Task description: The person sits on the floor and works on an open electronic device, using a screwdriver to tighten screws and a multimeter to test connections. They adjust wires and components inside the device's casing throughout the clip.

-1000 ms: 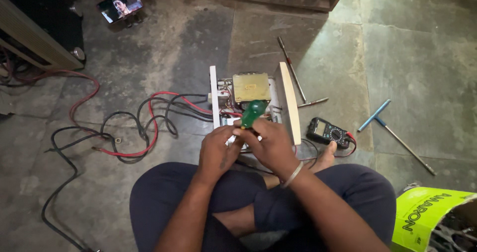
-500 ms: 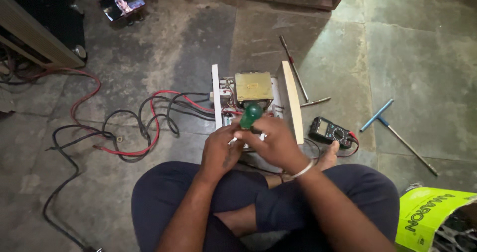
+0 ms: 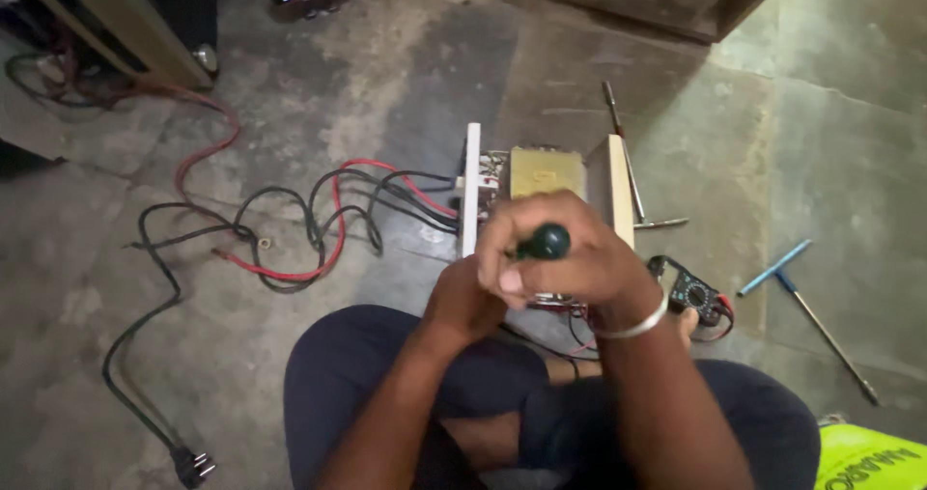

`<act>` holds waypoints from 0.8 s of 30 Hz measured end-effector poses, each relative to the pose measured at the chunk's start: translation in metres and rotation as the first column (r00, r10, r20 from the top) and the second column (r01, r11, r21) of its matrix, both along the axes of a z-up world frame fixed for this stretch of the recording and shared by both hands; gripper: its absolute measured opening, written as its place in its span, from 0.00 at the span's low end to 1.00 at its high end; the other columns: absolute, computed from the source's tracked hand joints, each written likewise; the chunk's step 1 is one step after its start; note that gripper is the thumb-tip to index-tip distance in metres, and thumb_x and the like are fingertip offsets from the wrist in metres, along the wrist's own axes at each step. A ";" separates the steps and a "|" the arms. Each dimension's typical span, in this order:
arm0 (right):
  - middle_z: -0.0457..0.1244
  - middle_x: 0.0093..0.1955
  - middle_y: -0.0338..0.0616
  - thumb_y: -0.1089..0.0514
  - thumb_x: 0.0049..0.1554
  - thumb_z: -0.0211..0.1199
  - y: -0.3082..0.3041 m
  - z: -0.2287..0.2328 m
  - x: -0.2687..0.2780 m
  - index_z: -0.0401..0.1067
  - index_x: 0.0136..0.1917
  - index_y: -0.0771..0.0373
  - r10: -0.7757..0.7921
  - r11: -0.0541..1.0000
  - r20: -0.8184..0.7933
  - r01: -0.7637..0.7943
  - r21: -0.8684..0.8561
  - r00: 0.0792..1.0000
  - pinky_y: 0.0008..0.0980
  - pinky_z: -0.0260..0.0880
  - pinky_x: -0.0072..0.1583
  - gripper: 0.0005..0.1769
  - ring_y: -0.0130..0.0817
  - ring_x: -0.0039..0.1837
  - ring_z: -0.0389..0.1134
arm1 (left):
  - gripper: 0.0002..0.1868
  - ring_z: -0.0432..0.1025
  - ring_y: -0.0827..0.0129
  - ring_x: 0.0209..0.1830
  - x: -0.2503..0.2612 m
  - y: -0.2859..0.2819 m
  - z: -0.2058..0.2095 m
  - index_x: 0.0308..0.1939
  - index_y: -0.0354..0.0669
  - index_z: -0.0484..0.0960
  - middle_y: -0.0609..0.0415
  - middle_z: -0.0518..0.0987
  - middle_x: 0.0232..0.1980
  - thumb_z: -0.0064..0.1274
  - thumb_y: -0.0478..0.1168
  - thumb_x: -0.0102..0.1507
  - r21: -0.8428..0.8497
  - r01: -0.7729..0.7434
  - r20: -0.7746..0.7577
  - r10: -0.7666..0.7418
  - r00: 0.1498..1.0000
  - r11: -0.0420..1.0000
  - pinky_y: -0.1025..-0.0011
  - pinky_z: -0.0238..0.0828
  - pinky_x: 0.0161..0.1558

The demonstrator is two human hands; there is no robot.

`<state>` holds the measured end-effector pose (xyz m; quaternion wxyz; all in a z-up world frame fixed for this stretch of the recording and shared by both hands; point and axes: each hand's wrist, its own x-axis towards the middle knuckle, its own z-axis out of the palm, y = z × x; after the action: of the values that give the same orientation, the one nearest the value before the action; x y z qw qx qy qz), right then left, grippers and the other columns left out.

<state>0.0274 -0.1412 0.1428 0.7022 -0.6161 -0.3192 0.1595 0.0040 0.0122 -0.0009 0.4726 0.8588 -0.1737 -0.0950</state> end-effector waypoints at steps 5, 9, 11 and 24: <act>0.62 0.43 0.39 0.50 0.65 0.63 0.053 -0.006 -0.023 0.71 0.54 0.66 -0.944 0.308 0.141 0.949 0.062 0.297 0.27 0.59 0.40 0.15 0.22 0.37 0.59 | 0.14 0.80 0.50 0.47 0.001 -0.002 0.002 0.56 0.46 0.82 0.43 0.84 0.49 0.50 0.38 0.67 -0.301 0.089 0.133 -0.051 0.990 0.949 0.59 0.76 0.48; 0.62 0.39 0.39 0.44 0.64 0.65 0.032 -0.003 -0.022 0.69 0.51 0.68 -0.772 0.634 0.048 0.764 0.118 0.634 0.29 0.58 0.41 0.23 0.25 0.37 0.58 | 0.13 0.78 0.49 0.48 0.003 -0.006 0.000 0.55 0.49 0.84 0.44 0.84 0.48 0.51 0.39 0.68 -0.235 0.070 0.137 -0.038 0.990 0.969 0.59 0.76 0.47; 0.61 0.35 0.40 0.41 0.65 0.67 0.004 -0.003 -0.010 0.71 0.46 0.71 -0.392 0.909 0.041 0.380 0.169 0.919 0.30 0.59 0.41 0.27 0.29 0.36 0.59 | 0.11 0.79 0.50 0.48 0.005 -0.002 -0.002 0.53 0.49 0.84 0.45 0.84 0.48 0.52 0.40 0.68 -0.232 0.075 0.085 -0.056 0.995 0.970 0.59 0.76 0.47; 0.58 0.27 0.44 0.45 0.70 0.63 0.027 -0.013 -0.037 0.72 0.43 0.75 -0.798 0.587 -0.042 0.790 0.176 0.602 0.32 0.54 0.35 0.28 0.28 0.27 0.52 | 0.17 0.76 0.49 0.52 0.013 0.000 0.006 0.60 0.55 0.80 0.47 0.82 0.55 0.43 0.43 0.69 -0.163 0.244 -0.043 -0.254 0.966 0.956 0.56 0.73 0.50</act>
<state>-0.0097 -0.1143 0.1297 0.7444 -0.6320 -0.0383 -0.2121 0.0174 0.0118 0.0051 0.5280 0.7869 -0.2722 -0.1671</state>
